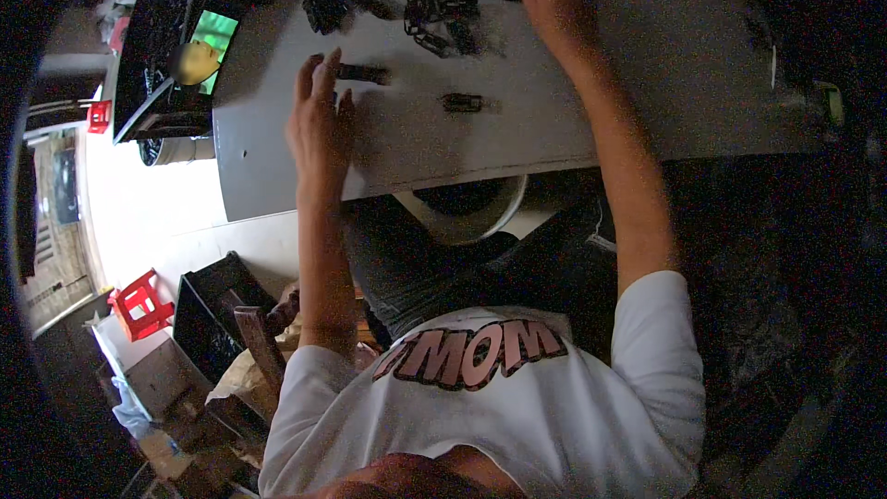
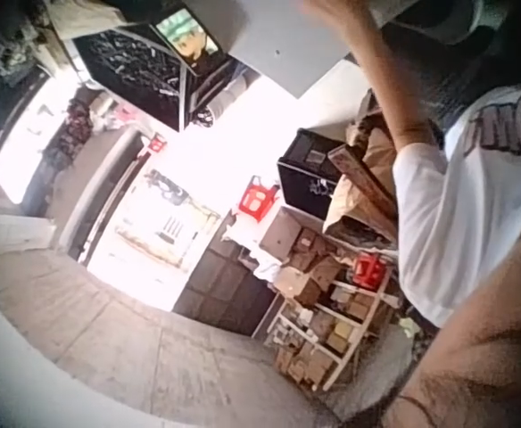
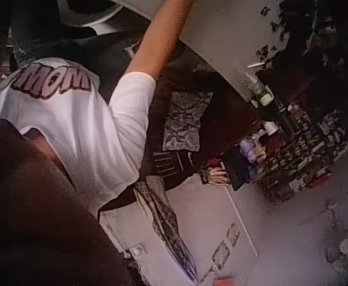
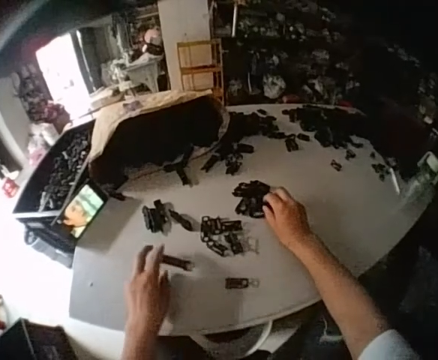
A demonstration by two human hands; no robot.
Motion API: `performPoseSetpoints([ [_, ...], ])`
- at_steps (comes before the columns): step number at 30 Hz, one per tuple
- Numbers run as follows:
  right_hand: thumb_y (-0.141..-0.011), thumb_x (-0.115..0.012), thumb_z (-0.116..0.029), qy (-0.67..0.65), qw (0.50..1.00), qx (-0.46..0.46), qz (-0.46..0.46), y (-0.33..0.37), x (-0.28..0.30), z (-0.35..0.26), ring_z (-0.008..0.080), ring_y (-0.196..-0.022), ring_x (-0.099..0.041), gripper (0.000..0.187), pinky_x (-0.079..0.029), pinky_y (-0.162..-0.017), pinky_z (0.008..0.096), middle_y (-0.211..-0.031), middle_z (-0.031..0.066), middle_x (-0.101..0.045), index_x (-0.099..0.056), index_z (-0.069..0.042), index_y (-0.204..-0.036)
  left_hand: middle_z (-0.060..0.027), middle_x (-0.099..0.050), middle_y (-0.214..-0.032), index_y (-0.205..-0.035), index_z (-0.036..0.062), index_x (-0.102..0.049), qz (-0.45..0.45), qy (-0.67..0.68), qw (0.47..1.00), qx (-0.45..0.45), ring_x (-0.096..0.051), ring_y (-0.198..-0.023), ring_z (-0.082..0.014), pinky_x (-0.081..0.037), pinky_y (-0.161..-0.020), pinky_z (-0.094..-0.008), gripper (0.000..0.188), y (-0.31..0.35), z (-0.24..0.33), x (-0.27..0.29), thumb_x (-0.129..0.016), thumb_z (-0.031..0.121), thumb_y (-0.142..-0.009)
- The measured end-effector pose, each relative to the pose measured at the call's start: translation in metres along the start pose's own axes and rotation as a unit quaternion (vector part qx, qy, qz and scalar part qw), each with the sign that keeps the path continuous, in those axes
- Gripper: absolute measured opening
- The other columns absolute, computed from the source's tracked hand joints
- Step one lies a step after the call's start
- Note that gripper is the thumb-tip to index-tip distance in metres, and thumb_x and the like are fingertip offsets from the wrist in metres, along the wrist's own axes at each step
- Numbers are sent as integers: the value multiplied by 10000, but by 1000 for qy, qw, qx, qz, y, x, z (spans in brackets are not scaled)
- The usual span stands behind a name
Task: Assembling small black hardware components by hand at a workbench.
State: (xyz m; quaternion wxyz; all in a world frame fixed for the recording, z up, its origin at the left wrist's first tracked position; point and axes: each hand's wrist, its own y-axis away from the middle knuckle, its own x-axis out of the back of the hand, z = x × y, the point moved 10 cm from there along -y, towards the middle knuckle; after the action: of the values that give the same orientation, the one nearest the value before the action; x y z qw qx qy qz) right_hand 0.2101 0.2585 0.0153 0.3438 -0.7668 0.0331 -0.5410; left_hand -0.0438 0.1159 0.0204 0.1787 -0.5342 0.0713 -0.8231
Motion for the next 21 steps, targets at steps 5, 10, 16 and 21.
performPoseSetpoints([
  [5,-866,-598,-212,2,998,7,56,13,40,-25,261,-764,-622,146,-505,-647,373,-884,57,-615,-611,-84,-935,-55,-543,-1160,-1076,133,-577,-33,55,998,9,-624,-809,-292,-490,-674,-392,284,0,-17,-3,-618,120,-796],
  [10,-881,-577,-228,102,955,-151,-232,32,8,4,263,-731,-623,165,-494,-598,365,-878,70,-629,-610,-66,-895,-49,-568,-1098,-1017,131,-591,-31,87,996,19,-614,-772,-283,-478,-660,-382,245,0,-7,-4,-636,141,-776],
  [16,-897,-504,-72,-20,995,1,-94,26,41,-16,256,-875,-609,191,-499,-697,370,-1097,90,-592,-627,-102,-1040,-93,-611,-847,-971,66,-577,-49,234,970,52,-548,-615,-216,-441,-576,-316,236,18,-17,-5,-646,89,-746],
  [21,-837,-472,73,-43,977,122,-168,36,26,-29,255,-990,-571,393,-489,-792,347,-1154,69,-548,-606,-128,-1147,-92,-616,-835,-969,39,-580,-86,275,954,76,-566,-658,-176,-456,-609,-278,253,43,-15,-5,-662,71,-731],
])
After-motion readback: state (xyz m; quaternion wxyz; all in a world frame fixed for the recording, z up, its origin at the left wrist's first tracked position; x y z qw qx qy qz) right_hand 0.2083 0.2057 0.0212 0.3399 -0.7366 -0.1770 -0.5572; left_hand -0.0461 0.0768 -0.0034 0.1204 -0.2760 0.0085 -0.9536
